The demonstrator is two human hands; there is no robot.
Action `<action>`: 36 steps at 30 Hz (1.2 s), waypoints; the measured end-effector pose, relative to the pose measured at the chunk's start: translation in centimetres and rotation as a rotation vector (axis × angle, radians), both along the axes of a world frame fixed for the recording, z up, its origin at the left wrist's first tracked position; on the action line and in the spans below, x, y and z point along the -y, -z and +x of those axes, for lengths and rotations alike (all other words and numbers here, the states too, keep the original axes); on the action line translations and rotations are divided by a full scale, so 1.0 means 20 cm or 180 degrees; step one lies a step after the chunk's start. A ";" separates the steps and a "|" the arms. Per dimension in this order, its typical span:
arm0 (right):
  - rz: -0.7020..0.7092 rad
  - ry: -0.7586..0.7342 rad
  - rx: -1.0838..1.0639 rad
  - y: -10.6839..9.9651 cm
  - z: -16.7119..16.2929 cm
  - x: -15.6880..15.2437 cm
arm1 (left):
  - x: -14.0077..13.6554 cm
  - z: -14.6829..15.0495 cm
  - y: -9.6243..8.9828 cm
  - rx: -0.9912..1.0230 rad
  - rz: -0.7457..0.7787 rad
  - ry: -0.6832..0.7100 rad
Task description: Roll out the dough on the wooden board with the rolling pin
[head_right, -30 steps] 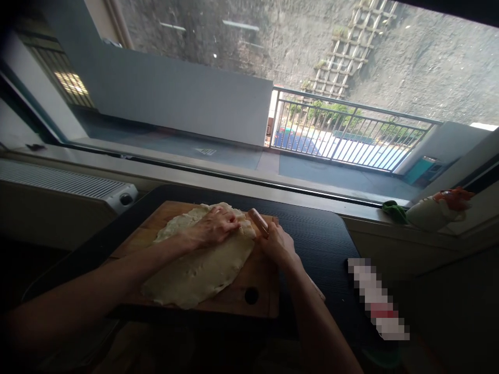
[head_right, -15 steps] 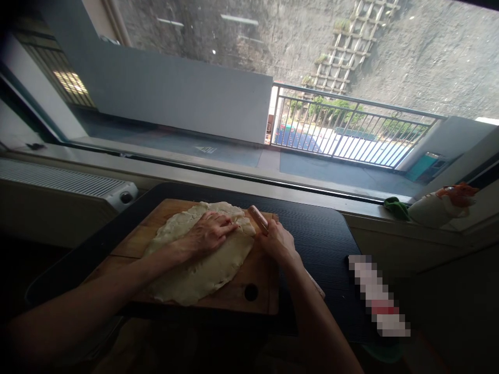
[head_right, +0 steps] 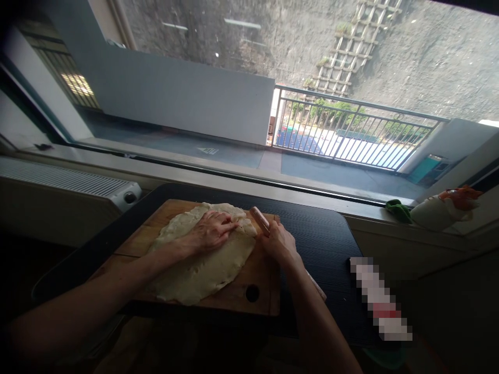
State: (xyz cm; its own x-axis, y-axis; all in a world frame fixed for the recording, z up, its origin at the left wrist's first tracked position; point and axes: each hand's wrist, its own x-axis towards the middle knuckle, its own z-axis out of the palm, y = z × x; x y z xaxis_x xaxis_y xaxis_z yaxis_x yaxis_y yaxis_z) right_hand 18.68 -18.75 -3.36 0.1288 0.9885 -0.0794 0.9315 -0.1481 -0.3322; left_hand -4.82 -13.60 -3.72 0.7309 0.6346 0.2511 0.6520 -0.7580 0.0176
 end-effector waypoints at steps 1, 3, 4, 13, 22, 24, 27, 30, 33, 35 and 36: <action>-0.0006 0.0002 0.0018 0.00 0.00 0.00 | 0.01 0.00 0.00 0.0065 0.0002 -0.0030; -0.0002 -0.0005 0.0075 0.00 0.00 0.00 | 0.02 -0.01 0.02 0.0209 0.0033 -0.0133; 0.0011 -0.0021 0.0104 0.00 0.00 0.00 | 0.03 -0.02 0.02 0.0261 0.0054 -0.0175; 0.0015 -0.0035 0.0159 0.01 0.00 0.01 | 0.07 0.02 0.04 0.0199 0.0103 -0.0300; -0.0020 0.0060 0.0060 -0.01 -0.01 0.02 | 0.11 0.07 0.02 0.0126 0.0225 -0.0358; 0.0029 0.0083 0.0040 -0.01 -0.01 0.02 | 0.12 0.07 0.03 0.0229 0.0210 -0.0416; 0.0051 0.0105 0.0023 -0.02 -0.01 0.03 | 0.12 0.07 0.04 0.0294 0.0187 -0.0410; -0.0012 0.0077 -0.0024 -0.03 -0.01 0.03 | 0.11 0.07 0.03 0.0235 0.0201 -0.0352; -0.0038 0.0052 -0.0019 -0.03 -0.01 0.02 | 0.11 0.07 0.00 0.0049 0.0252 -0.0296; -0.0023 0.0056 0.0018 -0.03 -0.01 0.02 | 0.11 0.08 0.00 -0.0088 0.0277 -0.0259; -0.0001 0.0049 0.0026 -0.03 -0.01 0.02 | 0.11 0.08 0.00 -0.0115 0.0284 -0.0257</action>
State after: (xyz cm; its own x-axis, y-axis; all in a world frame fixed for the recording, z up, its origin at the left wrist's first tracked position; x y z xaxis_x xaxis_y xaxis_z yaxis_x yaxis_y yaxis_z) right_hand 18.44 -19.22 -2.80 0.1448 0.9864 -0.0785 0.9318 -0.1626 -0.3245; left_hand -3.21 -15.81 -3.69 0.6879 0.6681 0.2835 0.7100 -0.7005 -0.0721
